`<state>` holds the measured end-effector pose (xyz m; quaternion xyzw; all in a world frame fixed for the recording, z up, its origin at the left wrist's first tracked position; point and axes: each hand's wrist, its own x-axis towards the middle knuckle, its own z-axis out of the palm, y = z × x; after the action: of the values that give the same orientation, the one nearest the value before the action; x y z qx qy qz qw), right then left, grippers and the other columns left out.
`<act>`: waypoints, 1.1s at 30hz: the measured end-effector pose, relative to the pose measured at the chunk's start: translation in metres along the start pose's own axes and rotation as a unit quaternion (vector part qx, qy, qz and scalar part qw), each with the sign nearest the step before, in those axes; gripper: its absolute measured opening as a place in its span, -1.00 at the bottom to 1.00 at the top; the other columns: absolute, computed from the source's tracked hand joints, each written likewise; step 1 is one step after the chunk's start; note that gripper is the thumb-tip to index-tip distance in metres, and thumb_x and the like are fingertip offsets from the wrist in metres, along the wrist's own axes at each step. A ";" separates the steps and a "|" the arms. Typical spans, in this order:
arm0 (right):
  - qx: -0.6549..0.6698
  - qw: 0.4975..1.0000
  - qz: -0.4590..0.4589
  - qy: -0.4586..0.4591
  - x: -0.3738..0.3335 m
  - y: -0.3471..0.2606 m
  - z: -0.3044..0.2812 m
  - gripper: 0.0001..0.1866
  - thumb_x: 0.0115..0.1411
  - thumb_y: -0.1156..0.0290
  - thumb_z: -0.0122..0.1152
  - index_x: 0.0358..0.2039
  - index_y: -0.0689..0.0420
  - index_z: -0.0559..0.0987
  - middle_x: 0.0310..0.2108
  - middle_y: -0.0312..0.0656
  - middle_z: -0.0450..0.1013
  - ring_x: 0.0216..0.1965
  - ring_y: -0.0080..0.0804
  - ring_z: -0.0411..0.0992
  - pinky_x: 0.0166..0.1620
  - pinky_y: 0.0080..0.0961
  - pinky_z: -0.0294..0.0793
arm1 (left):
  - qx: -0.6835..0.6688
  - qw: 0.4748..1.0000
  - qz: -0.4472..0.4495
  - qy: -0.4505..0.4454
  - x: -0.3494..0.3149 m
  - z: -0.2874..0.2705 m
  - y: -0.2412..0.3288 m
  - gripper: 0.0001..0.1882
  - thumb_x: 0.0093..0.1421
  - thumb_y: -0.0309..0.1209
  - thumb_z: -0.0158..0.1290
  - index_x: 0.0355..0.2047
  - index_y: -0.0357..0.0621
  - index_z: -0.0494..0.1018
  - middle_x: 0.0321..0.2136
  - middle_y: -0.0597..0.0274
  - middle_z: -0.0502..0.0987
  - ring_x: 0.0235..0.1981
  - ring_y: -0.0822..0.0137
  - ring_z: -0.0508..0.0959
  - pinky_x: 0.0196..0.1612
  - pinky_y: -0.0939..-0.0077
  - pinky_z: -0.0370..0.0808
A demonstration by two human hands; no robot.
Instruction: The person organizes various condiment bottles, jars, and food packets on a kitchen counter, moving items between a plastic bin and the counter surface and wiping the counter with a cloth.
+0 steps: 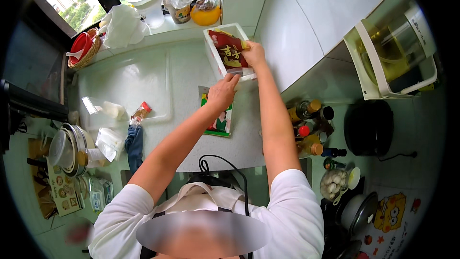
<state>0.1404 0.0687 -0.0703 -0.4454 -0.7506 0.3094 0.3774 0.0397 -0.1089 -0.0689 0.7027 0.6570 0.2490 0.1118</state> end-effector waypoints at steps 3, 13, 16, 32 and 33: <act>0.071 0.997 0.016 0.020 0.002 -0.016 0.000 -0.77 -0.19 0.64 0.01 -0.47 0.17 0.55 -0.50 -0.20 0.49 -0.45 -0.50 0.41 -0.32 -0.59 0.39 | 0.010 1.000 0.009 0.006 0.000 -0.007 -0.008 -0.58 -0.05 -0.54 -0.03 -0.12 0.04 0.27 -0.20 0.28 0.34 -0.24 0.15 0.43 -0.29 0.30 0.43; -0.036 0.989 0.013 0.141 0.041 -0.044 -0.013 -0.85 0.00 0.50 -0.05 -0.42 0.13 0.50 -0.37 -0.15 0.46 -0.34 -0.31 0.42 -0.23 -0.45 0.38 | 0.021 0.998 0.062 0.028 0.001 -0.021 -0.026 -0.58 -0.11 -0.64 -0.07 -0.20 0.03 0.30 -0.29 0.32 0.36 -0.36 0.15 0.44 -0.37 0.35 0.45; -0.077 0.972 -0.022 0.221 0.031 -0.070 -0.012 -0.81 0.05 0.38 0.02 -0.29 0.09 0.47 -0.34 -0.17 0.45 -0.30 -0.24 0.41 -0.23 -0.39 0.38 | 0.024 0.997 0.066 0.038 0.000 -0.023 -0.026 -0.60 -0.12 -0.64 -0.06 -0.22 0.04 0.31 -0.30 0.34 0.37 -0.38 0.17 0.44 -0.38 0.36 0.44; -0.476 0.879 0.025 -0.014 0.029 -0.093 -0.007 -0.87 -0.08 0.40 0.14 -0.46 0.08 0.55 -0.35 -0.19 0.49 -0.22 -0.22 0.42 -0.18 -0.31 0.40 | 0.042 0.998 0.048 0.020 0.001 -0.019 -0.026 -0.50 -0.19 -0.64 0.03 -0.18 0.04 0.29 -0.23 0.36 0.35 -0.31 0.20 0.44 -0.31 0.36 0.45; -0.472 0.882 0.012 0.002 0.022 -0.095 -0.012 -0.88 -0.03 0.45 0.07 -0.46 0.06 0.56 -0.35 -0.21 0.49 -0.22 -0.25 0.42 -0.16 -0.31 0.40 | 0.042 0.998 0.047 0.019 0.001 -0.019 -0.026 -0.50 -0.19 -0.64 0.02 -0.17 0.04 0.29 -0.23 0.36 0.35 -0.31 0.20 0.44 -0.30 0.37 0.45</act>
<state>0.1021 0.0509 0.0179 -0.5803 -0.8018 -0.0776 0.1201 0.0074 -0.1087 -0.0648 0.7317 0.6353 0.2401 0.0580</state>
